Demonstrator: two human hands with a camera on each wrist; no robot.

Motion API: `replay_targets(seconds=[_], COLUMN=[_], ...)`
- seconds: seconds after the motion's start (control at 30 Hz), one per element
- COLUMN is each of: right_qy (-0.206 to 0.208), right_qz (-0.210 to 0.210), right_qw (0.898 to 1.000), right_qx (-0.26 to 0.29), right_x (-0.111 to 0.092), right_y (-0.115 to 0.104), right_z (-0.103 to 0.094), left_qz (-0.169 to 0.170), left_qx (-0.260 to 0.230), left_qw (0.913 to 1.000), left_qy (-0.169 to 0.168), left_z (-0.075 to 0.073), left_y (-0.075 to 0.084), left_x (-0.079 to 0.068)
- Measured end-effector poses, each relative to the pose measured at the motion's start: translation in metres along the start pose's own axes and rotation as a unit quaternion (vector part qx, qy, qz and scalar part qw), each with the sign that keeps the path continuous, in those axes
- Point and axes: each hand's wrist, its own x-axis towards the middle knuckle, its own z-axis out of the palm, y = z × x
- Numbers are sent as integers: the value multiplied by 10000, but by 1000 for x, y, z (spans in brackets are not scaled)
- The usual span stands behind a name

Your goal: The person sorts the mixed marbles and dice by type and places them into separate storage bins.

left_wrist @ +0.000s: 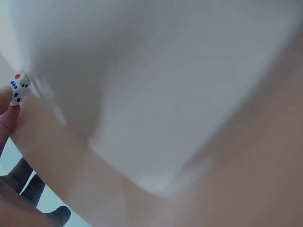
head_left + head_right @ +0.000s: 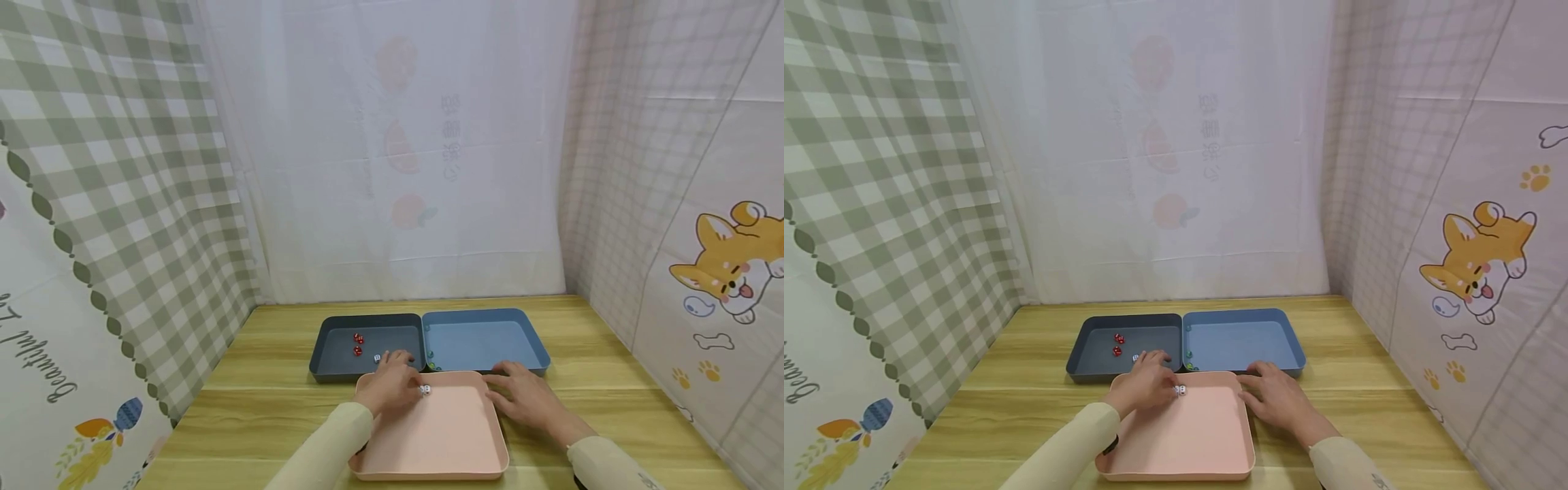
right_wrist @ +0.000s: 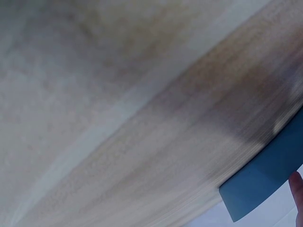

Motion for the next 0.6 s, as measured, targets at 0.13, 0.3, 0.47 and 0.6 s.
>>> replay_targets(seconds=[0.13,0.3,0.47,0.6], right_qy=[-16,-8,-25,-42], right_qz=[10,12,14,21], right_qw=[10000,10000,10000,9999], right_qx=[-2,22,57,102], right_x=[-1,-1,-1,0], right_y=[1,1,0,-1], right_z=[1,0,0,-1], left_qz=[8,26,-24,-81], left_qx=[111,45,-54,-58], left_qw=[9999,10000,9999,9998], left_qy=[21,77,114,184], left_z=[-6,-14,-23,-30], left_y=[-1,-4,-8,-11], left_x=[3,6,8,9])
